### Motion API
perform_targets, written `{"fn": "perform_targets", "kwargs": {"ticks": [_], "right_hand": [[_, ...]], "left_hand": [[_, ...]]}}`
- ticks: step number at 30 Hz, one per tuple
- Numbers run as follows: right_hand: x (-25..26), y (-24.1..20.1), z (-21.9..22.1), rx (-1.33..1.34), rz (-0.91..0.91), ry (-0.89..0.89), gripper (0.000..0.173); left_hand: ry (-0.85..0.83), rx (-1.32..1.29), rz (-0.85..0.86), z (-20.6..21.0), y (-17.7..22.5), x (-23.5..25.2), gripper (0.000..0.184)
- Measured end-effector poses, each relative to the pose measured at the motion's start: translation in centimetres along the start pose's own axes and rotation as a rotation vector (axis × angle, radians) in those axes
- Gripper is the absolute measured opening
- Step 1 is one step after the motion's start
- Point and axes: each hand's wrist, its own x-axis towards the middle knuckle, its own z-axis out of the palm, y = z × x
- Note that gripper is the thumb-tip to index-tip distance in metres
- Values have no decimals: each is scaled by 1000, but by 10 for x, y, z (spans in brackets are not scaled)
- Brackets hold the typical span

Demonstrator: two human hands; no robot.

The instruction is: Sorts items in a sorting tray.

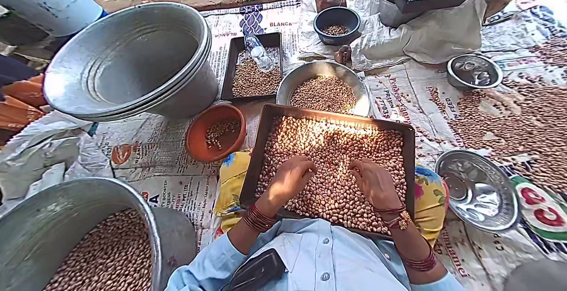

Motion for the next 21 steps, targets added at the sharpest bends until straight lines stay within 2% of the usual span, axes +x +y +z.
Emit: {"fn": "perform_targets", "kwargs": {"ticks": [2,6,9,11,13,15,17,18,19,21], "right_hand": [[0,-1,-3,-15,25,-48,25],[2,-3,-6,-31,51,-133,27],[3,-5,-5,-35,44,-143,27],[4,-3,-11,37,49,-169,26],[7,10,-13,250,-1,-96,21],[13,25,-6,667,-71,30,16],[19,28,-1,1048,-71,133,12],[21,24,-1,1103,-56,184,13],[23,18,-1,1058,-45,214,15],[26,4,-1,768,-71,171,17]], "left_hand": [[-79,97,-11,11,6,0,21],[-15,168,-4,22,6,-5,21],[29,9,-27,16,1,-7,18],[123,-152,-73,2,-6,-4,19],[271,-203,-133,-10,-15,3,23],[371,-106,-157,-15,-21,11,24],[307,20,-196,-15,-20,20,25],[249,63,-226,-13,-18,25,26],[203,100,-248,-9,-15,29,27],[138,144,-285,-4,-9,35,29]]}}
